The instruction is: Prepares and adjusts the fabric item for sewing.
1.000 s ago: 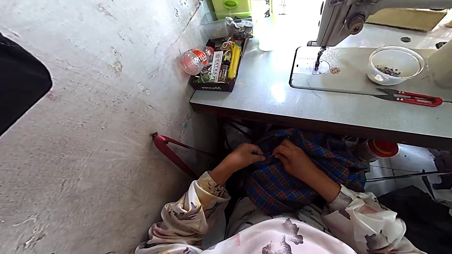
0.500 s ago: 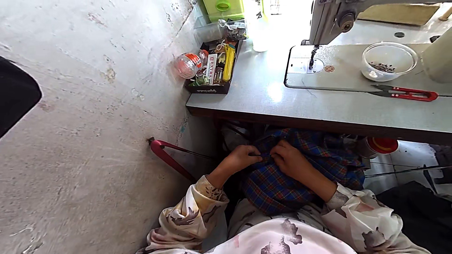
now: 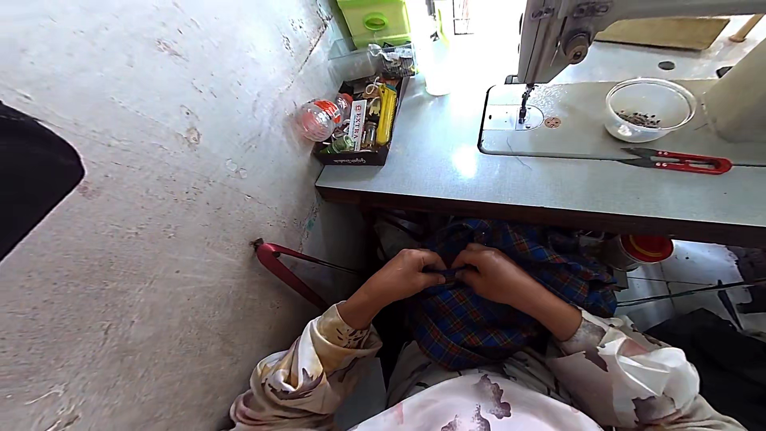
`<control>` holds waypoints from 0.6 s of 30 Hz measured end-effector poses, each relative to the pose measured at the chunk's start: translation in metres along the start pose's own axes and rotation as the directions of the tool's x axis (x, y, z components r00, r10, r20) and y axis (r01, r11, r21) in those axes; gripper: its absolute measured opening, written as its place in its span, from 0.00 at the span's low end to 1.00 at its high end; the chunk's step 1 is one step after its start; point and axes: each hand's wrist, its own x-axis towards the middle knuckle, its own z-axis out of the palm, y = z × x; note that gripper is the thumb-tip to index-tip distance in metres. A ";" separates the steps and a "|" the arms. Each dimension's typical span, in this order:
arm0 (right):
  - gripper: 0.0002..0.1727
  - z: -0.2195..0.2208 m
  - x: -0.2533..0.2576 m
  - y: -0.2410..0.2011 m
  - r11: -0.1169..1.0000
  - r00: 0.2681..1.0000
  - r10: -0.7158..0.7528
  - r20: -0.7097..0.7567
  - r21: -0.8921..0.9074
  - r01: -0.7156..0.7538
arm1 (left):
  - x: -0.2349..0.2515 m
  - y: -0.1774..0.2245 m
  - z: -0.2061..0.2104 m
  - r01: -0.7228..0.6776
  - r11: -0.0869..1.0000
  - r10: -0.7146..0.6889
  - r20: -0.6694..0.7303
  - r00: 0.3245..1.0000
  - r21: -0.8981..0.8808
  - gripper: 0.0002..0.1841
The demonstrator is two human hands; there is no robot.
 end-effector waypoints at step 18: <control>0.10 -0.026 -0.005 0.003 0.991 0.991 -0.017 0.129 0.131 0.000 | 0.007 0.010 -0.015 -0.126 0.990 0.115 0.151 0.982 0.060 0.11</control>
